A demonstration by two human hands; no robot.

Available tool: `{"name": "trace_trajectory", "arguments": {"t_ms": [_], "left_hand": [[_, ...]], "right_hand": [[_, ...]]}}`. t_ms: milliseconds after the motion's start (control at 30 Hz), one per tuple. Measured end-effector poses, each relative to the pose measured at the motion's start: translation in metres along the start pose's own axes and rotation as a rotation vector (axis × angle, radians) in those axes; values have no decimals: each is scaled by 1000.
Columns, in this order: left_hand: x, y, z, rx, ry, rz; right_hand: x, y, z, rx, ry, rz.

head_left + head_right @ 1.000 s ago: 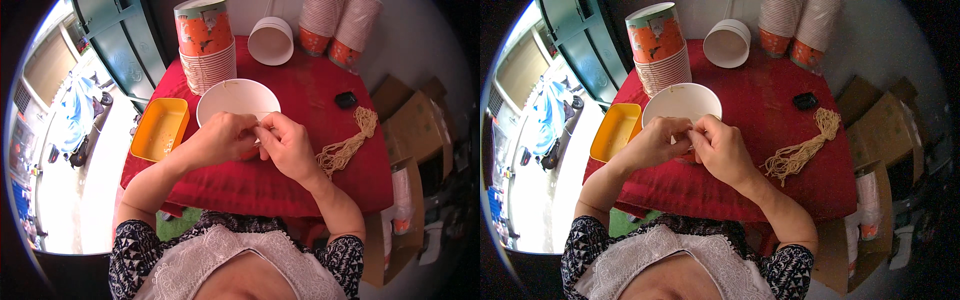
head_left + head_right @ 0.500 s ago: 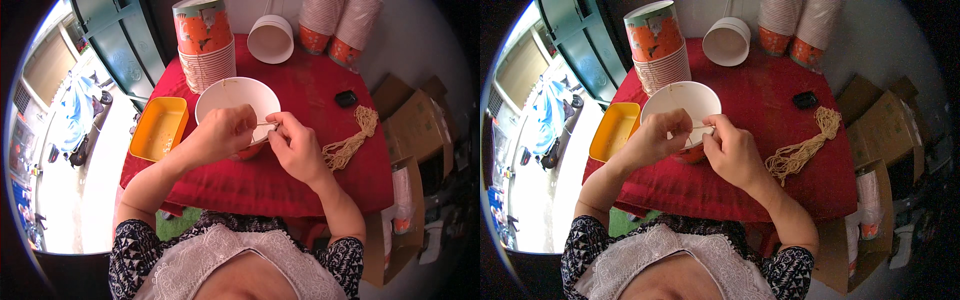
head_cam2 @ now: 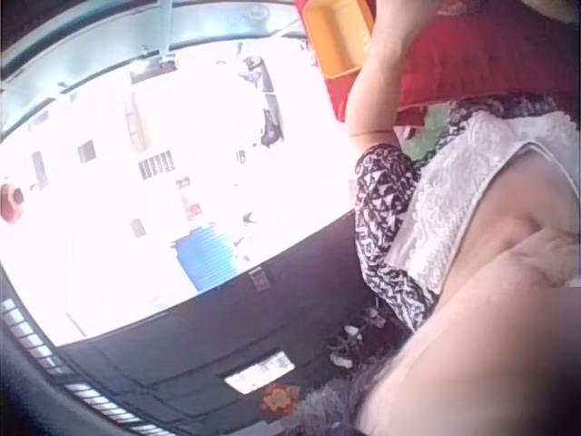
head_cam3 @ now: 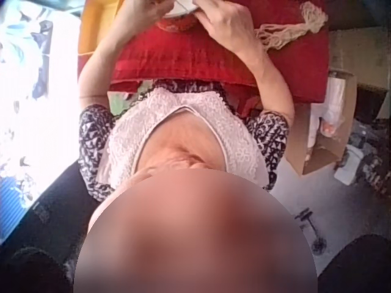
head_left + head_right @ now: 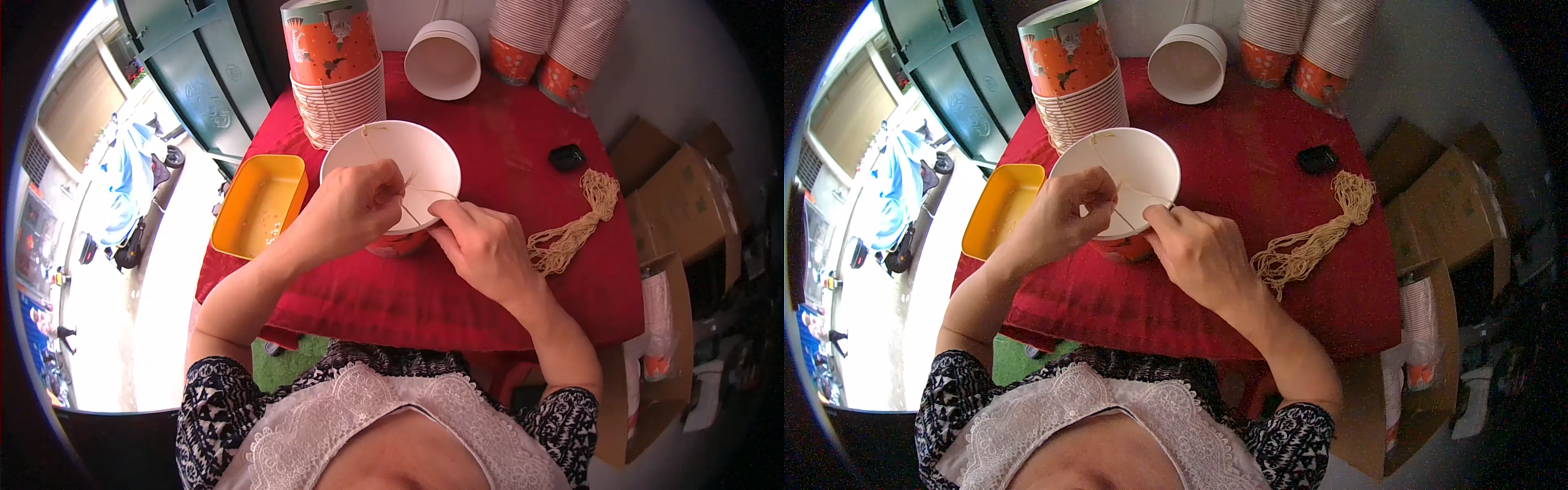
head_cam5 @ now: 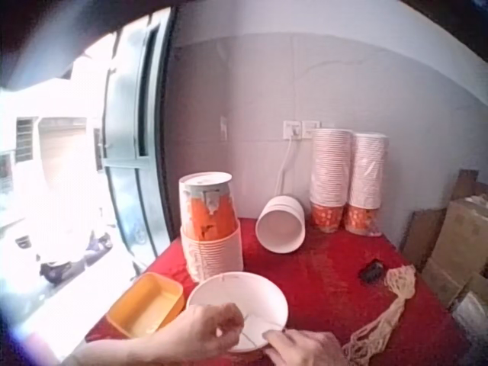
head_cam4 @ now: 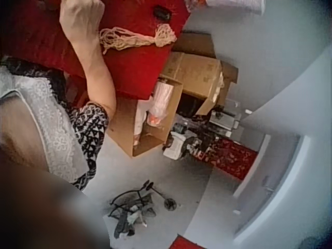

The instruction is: Threading and tying string through pre-punched holes in paper buckets to create handles.

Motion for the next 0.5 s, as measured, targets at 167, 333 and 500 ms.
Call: {"name": "trace_trajectory", "arguments": {"t_ms": [167,333,500], "left_hand": [[-2,1,5,-32,19,-11],[-7,-3,6,22,7,29],[-15,15,5,-125,112,-110]], "right_hand": [[-4,1,-2,-21,103,141],[-7,13,-6,31,183,192],[-10,27,-10,118,296,299]]}}
Point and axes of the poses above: each hand's wrist, its own x-axis away from the middle knuckle, its own z-axis out of the back of the hand, y = z × x, the point moved 10 cm from there along -x, towards the middle knuckle, and after that the axes turned 1 degree about -y, right-handed, at the moved point
